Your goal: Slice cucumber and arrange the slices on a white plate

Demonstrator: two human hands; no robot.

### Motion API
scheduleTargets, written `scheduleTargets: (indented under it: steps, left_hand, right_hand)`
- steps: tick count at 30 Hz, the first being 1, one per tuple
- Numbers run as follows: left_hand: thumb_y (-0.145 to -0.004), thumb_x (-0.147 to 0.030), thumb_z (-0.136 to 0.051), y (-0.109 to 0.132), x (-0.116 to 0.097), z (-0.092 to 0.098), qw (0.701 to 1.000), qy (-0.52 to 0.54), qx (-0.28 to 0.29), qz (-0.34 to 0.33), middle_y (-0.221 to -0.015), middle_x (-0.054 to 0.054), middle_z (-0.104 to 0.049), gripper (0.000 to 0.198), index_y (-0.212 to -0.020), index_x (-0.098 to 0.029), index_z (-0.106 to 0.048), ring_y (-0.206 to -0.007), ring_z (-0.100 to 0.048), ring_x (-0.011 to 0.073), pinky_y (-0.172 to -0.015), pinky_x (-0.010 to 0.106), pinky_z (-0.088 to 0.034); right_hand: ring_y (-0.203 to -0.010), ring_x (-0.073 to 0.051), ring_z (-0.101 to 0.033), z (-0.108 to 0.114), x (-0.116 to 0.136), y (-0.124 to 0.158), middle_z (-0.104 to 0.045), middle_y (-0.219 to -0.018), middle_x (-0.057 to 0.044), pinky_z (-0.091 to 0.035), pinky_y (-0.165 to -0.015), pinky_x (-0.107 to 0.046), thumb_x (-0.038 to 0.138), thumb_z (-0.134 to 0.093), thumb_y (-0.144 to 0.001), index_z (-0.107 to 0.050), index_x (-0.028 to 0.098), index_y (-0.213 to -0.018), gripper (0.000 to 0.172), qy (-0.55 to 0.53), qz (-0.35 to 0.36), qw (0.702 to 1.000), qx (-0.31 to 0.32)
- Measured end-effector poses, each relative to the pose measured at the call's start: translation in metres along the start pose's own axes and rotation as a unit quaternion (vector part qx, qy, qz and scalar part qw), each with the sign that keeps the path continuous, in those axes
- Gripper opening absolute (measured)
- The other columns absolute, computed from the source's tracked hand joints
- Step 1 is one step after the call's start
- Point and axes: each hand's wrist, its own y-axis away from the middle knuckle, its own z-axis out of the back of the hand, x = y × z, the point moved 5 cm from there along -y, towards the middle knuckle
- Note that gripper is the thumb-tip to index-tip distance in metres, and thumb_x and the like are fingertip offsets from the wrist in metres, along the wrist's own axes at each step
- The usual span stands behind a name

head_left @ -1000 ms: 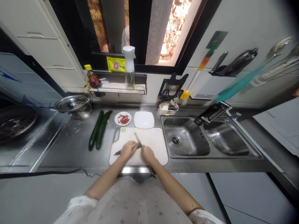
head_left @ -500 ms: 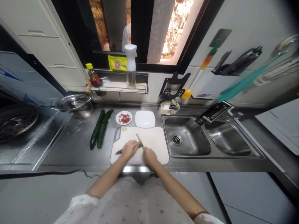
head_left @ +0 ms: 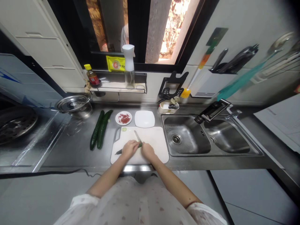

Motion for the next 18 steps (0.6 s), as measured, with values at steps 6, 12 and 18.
scheduleTargets:
  steps: [6,12,18]
  left_hand:
    - [-0.095,-0.028,-0.048,0.001,0.0,-0.001,1.0,-0.004,-0.005,0.002,-0.099,0.005,-0.068,0.027,-0.109,-0.025,-0.071,-0.097,-0.058,0.0181,-0.088,0.031,-0.046]
    - [-0.095,-0.03,-0.048,0.001,0.0,-0.001,1.0,-0.001,-0.013,0.002,-0.098,0.005,-0.068,0.027,-0.108,-0.025,-0.071,-0.096,-0.058,0.0181,-0.087,0.03,-0.046]
    - [-0.095,-0.029,-0.048,0.001,0.0,-0.001,1.0,-0.003,-0.011,0.0,-0.098,0.005,-0.068,0.027,-0.107,-0.024,-0.071,-0.095,-0.057,0.0181,-0.086,0.03,-0.046]
  right_hand:
    - [-0.1,-0.021,-0.065,-0.006,-0.009,0.016,-0.069,-0.102,-0.017,-0.045,-0.081,-0.027,0.01,-0.035,-0.094,-0.058,0.009,-0.119,0.034,0.006,-0.015,1.0,0.013]
    - [-0.099,-0.022,-0.065,-0.013,-0.018,0.032,-0.068,-0.101,-0.018,-0.044,-0.08,-0.029,0.011,-0.036,-0.093,-0.057,0.009,-0.117,0.032,0.021,-0.031,0.999,0.035]
    - [-0.1,-0.023,-0.064,-0.016,-0.018,0.034,-0.067,-0.102,-0.018,-0.044,-0.08,-0.029,0.011,-0.034,-0.094,-0.056,0.009,-0.116,0.031,0.022,-0.025,0.999,0.031]
